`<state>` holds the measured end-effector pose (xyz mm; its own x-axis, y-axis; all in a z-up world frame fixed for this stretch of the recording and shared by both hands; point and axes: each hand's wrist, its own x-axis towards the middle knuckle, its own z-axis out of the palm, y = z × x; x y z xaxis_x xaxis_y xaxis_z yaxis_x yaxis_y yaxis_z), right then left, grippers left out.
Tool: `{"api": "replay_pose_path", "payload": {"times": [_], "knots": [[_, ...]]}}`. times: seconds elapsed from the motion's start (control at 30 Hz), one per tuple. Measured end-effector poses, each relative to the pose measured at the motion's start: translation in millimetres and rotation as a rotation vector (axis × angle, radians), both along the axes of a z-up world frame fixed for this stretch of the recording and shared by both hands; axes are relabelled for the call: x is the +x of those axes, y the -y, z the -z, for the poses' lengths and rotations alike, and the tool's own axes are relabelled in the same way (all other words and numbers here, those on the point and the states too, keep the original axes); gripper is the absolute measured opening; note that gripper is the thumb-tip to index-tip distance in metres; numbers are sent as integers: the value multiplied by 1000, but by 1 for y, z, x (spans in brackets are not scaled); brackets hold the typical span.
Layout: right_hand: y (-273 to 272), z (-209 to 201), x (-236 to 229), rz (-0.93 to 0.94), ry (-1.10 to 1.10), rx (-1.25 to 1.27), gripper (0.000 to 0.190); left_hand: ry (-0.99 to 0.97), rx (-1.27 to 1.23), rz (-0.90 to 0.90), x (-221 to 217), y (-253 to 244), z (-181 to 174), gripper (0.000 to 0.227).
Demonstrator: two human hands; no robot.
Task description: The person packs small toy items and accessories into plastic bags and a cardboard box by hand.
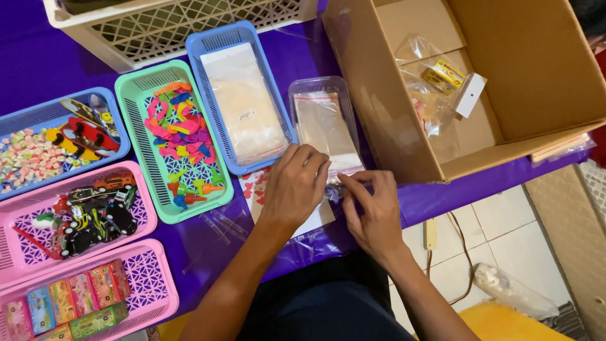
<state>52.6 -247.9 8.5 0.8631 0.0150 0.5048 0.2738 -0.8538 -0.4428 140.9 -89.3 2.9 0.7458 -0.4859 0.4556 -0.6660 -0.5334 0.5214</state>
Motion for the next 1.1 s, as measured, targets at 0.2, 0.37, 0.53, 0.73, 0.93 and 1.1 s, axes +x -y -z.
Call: {"api": "replay_pose_path", "payload": {"times": [0.2, 0.37, 0.53, 0.73, 0.93, 1.1], "knots": [[2, 4, 12, 6, -58, -69, 21, -4, -40, -8, 0, 1, 2, 11], [4, 1, 22, -7, -60, -159, 19, -3, -58, -8, 0, 1, 5, 11], [5, -1, 23, -25, -55, -163, 17, -11, -68, -8, 0, 1, 5, 12], [10, 4, 23, -10, -61, -202, 17, -20, -86, -10, -3, 1, 11, 13], [11, 4, 26, -26, -82, -243, 20, -35, -122, 13, -4, 0, 11, 13], [10, 3, 21, -11, -63, -192, 18, -29, -114, 2, -6, -1, 9, 13]]}}
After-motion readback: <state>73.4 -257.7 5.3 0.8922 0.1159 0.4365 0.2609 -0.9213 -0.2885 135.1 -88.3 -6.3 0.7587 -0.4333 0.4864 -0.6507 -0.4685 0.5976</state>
